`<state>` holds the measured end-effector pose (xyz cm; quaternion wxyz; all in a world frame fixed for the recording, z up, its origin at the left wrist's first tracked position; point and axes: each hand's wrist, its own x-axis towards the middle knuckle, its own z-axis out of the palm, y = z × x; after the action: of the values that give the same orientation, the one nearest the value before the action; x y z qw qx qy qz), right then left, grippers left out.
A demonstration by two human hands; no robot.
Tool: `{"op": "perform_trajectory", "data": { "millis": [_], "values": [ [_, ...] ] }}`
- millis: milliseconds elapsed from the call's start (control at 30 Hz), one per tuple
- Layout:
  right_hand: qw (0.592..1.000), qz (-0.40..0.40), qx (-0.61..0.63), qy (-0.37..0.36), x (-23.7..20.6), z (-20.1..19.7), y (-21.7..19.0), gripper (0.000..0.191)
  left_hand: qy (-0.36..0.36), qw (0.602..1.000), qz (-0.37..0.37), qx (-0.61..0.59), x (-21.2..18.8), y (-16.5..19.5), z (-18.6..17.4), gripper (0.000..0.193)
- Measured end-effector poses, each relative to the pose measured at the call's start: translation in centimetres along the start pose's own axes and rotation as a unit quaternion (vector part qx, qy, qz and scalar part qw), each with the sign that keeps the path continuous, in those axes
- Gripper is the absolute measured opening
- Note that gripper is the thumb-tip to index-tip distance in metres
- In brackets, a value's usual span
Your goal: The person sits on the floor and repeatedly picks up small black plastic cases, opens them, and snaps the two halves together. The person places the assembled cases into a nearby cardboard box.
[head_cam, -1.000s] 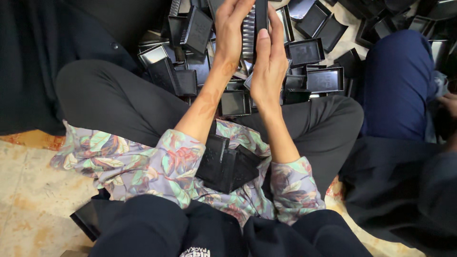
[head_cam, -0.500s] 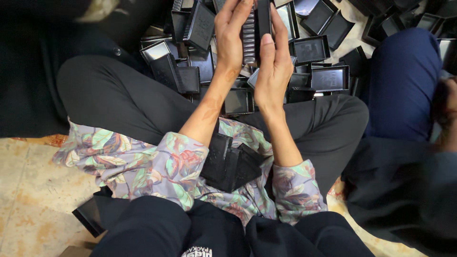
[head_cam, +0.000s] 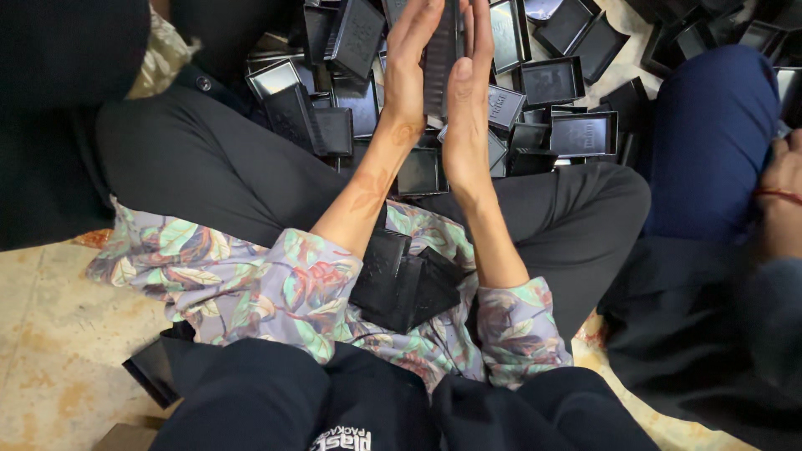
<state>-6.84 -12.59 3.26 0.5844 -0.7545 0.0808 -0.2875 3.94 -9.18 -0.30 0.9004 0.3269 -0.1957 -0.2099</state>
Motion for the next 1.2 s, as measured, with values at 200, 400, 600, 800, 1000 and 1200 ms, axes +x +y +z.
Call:
{"op": "perform_trajectory", "data": {
  "millis": [200, 400, 600, 800, 1000, 1200],
  "values": [
    [0.994, -0.001, -0.011, -0.113, -0.4, 0.0, -1.7, 0.067, 0.023, 0.996, -0.043, 0.071, -1.7, 1.9, -1.0, 0.025],
    [0.98, 0.197, 0.012, 0.011, -0.5, -0.8, -4.7, 0.057, -0.001, 0.994, 0.002, 0.112, -2.2, 1.2, -0.9, 0.025],
    [0.988, 0.026, -0.144, 0.054, -1.8, 0.5, -4.7, 0.049, -0.009, 0.997, 0.007, 0.072, -2.8, 0.8, -0.3, 0.036],
    [0.983, 0.036, -0.175, 0.039, -2.7, 0.6, -2.1, 0.052, -0.013, 1.0, 0.003, 0.026, -3.0, 0.1, 0.2, 0.034],
    [0.994, 0.009, 0.013, -0.112, -3.2, 0.5, -1.7, 0.067, 0.036, 0.992, 0.014, 0.124, -3.6, 0.9, -0.4, 0.025],
    [0.998, 0.046, -0.033, 0.038, -3.5, -1.3, -3.5, 0.048, 0.034, 0.994, -0.105, 0.005, -3.7, 3.9, -0.9, 0.029]
  ]
}}
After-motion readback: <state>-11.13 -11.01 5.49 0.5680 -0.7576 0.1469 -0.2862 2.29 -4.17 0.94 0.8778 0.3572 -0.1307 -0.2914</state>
